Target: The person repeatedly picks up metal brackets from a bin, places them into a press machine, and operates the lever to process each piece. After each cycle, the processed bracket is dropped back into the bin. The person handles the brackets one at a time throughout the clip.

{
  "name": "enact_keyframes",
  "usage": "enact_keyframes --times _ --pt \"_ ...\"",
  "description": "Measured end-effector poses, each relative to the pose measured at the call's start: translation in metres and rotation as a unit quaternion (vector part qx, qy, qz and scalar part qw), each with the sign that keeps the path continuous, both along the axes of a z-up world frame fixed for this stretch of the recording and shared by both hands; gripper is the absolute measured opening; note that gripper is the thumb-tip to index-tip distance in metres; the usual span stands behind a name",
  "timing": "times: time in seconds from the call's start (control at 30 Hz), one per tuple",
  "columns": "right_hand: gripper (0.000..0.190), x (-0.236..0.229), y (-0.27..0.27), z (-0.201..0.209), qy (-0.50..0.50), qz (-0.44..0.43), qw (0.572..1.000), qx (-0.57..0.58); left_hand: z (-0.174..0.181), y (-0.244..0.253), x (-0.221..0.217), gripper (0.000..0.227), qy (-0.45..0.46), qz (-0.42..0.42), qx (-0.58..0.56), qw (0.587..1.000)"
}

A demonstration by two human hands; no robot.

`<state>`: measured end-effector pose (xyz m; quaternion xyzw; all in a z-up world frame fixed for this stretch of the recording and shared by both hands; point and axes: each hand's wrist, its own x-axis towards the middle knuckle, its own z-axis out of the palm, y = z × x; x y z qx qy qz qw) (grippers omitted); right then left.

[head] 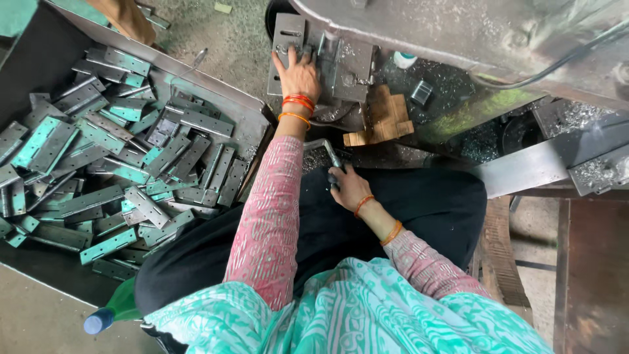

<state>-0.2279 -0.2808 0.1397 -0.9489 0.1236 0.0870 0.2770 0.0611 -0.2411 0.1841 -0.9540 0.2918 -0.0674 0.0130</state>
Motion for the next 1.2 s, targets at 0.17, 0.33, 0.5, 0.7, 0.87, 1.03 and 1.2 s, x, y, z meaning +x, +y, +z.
enact_keyframes --times 0.17,0.33,0.5,0.7,0.87,1.03,1.2 --pt "0.048 0.021 -0.015 0.039 -0.001 0.024 1.000 -0.002 0.002 0.007 -0.023 0.036 -0.024 -0.016 -0.003 1.000" --pt "0.050 0.034 -0.011 0.057 0.034 0.030 0.999 -0.018 -0.005 0.056 -0.082 0.041 -0.031 -0.056 -0.030 0.997" --pt "0.046 0.031 -0.010 0.059 0.030 0.030 0.999 -0.022 -0.027 0.096 -0.120 0.040 -0.118 -0.087 -0.069 0.987" --pt "0.049 0.026 -0.011 0.063 0.007 0.016 1.000 -0.003 -0.031 0.088 -0.102 0.032 -0.126 -0.111 -0.103 0.980" --pt "0.059 0.031 -0.027 0.060 -0.001 0.007 0.998 0.057 -0.015 0.092 -0.110 0.031 -0.125 -0.129 -0.189 0.965" --pt "0.062 0.038 -0.036 0.046 -0.056 0.030 0.997 0.048 -0.009 0.085 -0.115 0.029 -0.132 -0.095 -0.111 0.980" --pt "0.054 0.032 -0.034 0.045 -0.079 0.030 0.993 0.077 -0.016 0.072 -0.101 0.029 -0.123 -0.112 -0.130 0.977"
